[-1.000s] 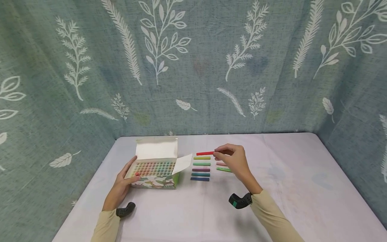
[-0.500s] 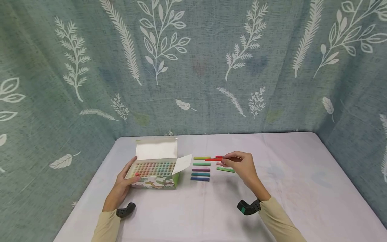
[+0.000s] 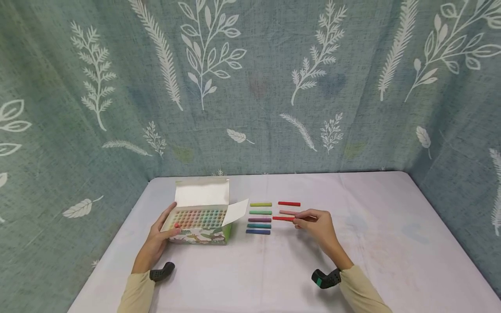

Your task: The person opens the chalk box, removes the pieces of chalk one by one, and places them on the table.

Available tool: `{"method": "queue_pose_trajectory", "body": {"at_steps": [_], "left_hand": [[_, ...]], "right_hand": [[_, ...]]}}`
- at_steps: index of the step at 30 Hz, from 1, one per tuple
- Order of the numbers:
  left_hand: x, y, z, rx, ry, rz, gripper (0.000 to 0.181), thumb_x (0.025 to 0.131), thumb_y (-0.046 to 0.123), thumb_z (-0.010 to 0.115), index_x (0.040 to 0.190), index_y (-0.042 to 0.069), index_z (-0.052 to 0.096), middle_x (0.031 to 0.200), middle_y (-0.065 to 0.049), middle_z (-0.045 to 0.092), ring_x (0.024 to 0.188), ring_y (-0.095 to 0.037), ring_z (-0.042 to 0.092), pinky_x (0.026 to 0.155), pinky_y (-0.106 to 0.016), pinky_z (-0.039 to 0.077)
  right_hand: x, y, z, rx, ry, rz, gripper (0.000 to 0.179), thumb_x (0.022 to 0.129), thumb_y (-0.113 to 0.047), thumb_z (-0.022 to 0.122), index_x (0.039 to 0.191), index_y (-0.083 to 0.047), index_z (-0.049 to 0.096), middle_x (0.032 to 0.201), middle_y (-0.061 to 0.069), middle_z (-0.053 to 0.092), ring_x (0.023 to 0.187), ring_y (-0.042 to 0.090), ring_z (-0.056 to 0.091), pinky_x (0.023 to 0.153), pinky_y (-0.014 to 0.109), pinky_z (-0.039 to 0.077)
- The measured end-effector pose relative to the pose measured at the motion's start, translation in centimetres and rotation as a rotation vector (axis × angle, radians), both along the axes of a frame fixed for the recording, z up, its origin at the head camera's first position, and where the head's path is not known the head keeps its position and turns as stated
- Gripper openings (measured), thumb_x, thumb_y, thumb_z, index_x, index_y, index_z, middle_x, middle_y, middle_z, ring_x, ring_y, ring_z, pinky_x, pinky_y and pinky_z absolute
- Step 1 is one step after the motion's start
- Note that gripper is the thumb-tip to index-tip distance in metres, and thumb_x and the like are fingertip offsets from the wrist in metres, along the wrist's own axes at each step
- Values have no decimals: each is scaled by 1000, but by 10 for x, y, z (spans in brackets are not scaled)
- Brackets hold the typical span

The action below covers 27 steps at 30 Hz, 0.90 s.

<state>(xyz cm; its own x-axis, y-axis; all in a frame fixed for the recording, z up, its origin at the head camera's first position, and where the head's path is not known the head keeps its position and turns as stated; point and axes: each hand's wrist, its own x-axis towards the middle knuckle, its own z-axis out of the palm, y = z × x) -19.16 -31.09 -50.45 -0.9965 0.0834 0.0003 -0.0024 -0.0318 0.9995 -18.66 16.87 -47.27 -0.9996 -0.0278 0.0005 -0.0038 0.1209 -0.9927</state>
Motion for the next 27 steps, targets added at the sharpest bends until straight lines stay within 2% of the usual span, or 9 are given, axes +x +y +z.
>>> {"method": "queue_pose_trajectory", "body": {"at_steps": [5,9,12,15,21,24,27], "left_hand": [[-1,-1,-2,-8,4,12,87,80,2,73,149,33,28,151,-4,26,128,-19,38,93,-23,42],[-1,0,-2,-10,1,15,87,80,2,73,149,33,29,151,-3,27,129,-20,37,93,-23,43],[-1,-1,-1,-13,-6,7,88,81,0,71,150,31,26,151,-4,25,127,-19,38,92,-24,43],[-1,0,0,-9,-11,0,88,82,-1,70,151,30,25,151,-7,25,126,-18,40,91,-25,44],[-2,1,0,0,-3,8,87,81,0,71,150,32,28,150,-6,28,125,-19,42,91,-26,45],[0,0,0,-6,-2,13,87,80,0,72,149,32,29,149,-5,30,125,-20,42,91,-26,45],[1,-1,1,-12,-5,14,88,80,1,72,149,32,29,148,-6,30,124,-20,42,91,-26,44]], "right_hand": [[1,6,-15,61,7,-17,19,80,-9,76,94,3,72,96,16,69,82,20,69,72,29,54],[0,9,-24,142,-24,-56,18,80,-12,77,92,0,74,95,12,69,81,16,68,68,24,52],[-1,9,-29,164,-51,-76,17,80,-10,76,93,1,73,95,13,69,76,17,68,64,24,53],[-1,7,-32,189,-44,-80,15,81,-6,74,93,3,73,91,14,69,69,19,67,60,26,54],[-2,4,-34,341,89,-67,8,81,-2,72,88,2,72,84,12,69,61,18,62,53,24,50],[-2,3,-36,446,165,-77,5,80,-3,74,84,-2,73,81,8,69,65,15,62,56,22,49],[-2,2,-36,508,218,-77,4,78,-4,76,82,-5,74,80,4,69,71,15,63,60,23,49]]}}
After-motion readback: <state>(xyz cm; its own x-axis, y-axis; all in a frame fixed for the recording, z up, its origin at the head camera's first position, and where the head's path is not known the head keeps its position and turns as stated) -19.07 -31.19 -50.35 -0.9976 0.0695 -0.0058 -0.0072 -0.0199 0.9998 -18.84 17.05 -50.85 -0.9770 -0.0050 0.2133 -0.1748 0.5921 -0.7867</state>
